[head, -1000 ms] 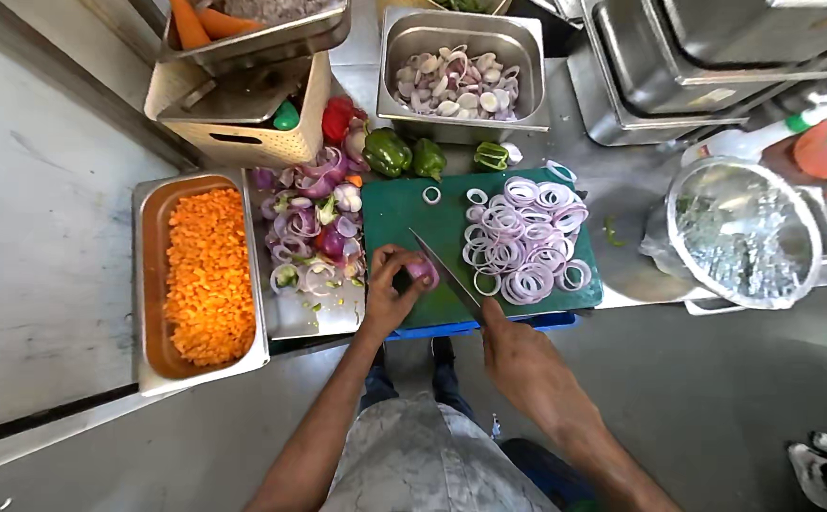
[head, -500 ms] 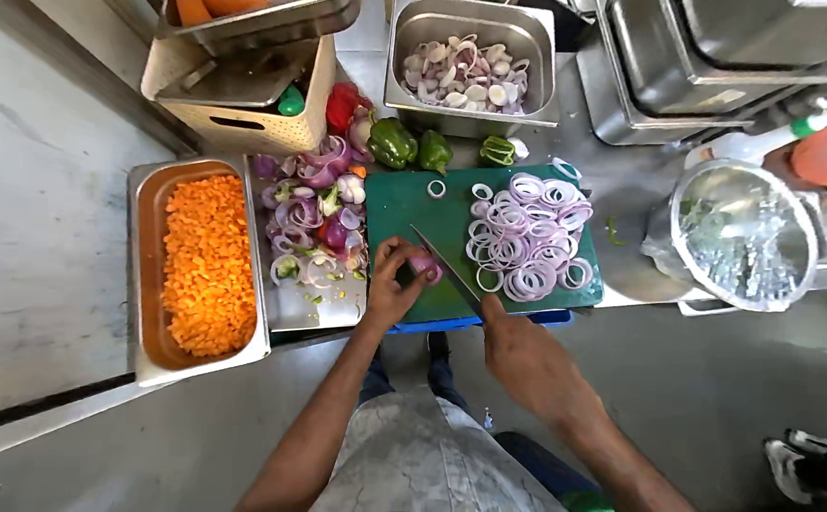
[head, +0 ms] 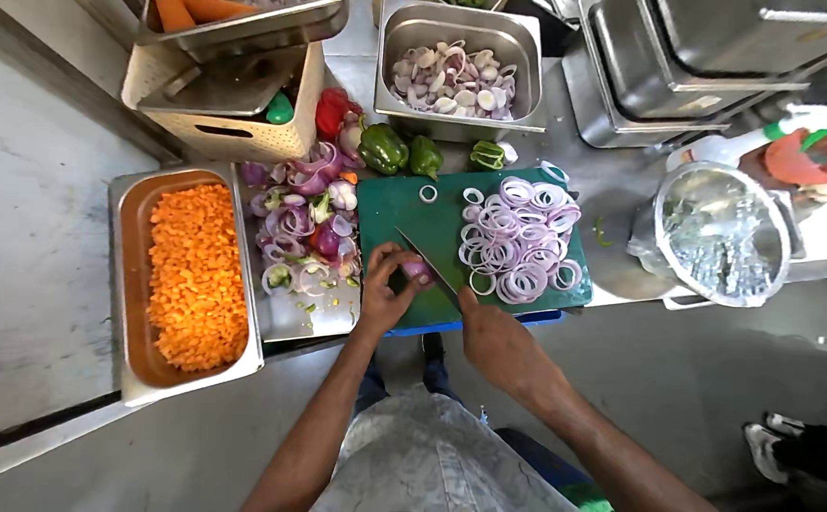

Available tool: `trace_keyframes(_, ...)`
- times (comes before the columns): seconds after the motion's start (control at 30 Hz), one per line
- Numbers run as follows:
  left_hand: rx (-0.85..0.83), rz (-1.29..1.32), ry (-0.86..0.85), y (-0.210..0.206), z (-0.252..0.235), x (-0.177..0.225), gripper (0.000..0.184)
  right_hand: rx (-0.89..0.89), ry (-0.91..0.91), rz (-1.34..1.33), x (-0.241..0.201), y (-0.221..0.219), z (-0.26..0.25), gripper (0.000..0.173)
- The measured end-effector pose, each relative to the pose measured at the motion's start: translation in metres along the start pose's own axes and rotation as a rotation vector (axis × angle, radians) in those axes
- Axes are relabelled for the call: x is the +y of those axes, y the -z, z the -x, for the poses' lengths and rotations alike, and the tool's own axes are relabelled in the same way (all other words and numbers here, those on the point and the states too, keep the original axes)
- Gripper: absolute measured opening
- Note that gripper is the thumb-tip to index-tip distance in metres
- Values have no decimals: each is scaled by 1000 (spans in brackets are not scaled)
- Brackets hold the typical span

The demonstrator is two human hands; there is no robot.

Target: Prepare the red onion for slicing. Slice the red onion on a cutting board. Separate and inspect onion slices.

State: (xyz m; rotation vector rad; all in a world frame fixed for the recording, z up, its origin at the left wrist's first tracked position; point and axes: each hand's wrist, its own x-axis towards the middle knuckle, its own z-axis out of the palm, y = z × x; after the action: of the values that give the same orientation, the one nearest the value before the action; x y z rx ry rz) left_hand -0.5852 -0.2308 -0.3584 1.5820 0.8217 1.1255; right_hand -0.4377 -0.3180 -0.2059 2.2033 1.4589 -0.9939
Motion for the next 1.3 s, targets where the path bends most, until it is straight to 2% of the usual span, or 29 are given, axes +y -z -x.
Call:
trace_keyframes(0.17, 8, 17, 0, -1, -1, -2, 34, 14, 15, -57, -7, -10, -20, 36)
trace_keyframes(0.33, -6, -37, -33, -1, 0, -3, 34, 75, 57, -124, -11, -35, -44, 34)
trace_keyframes(0.5, -14, -198, -53, -5, 2, -4, 38, 64, 75, -175, -4, -37, -43, 37)
trace_keyframes(0.73, -14, -249, -110, -9, 6, -3, 38, -7, 136, -283, 19, -35, -43, 48)
trace_keyframes(0.9, -31, -315, -125, -9, 5, -3, 40, 43, 90, -210, 8, -34, -36, 52)
trace_keyframes(1.07, -34, -391, -138, -12, 3, -6, 43, 56, 47, -106, 0, -23, -21, 47)
trace_keyframes(1.3, 10, -339, -133, -8, 6, -3, 38, -13, 34, -137, 49, -73, 1, 43)
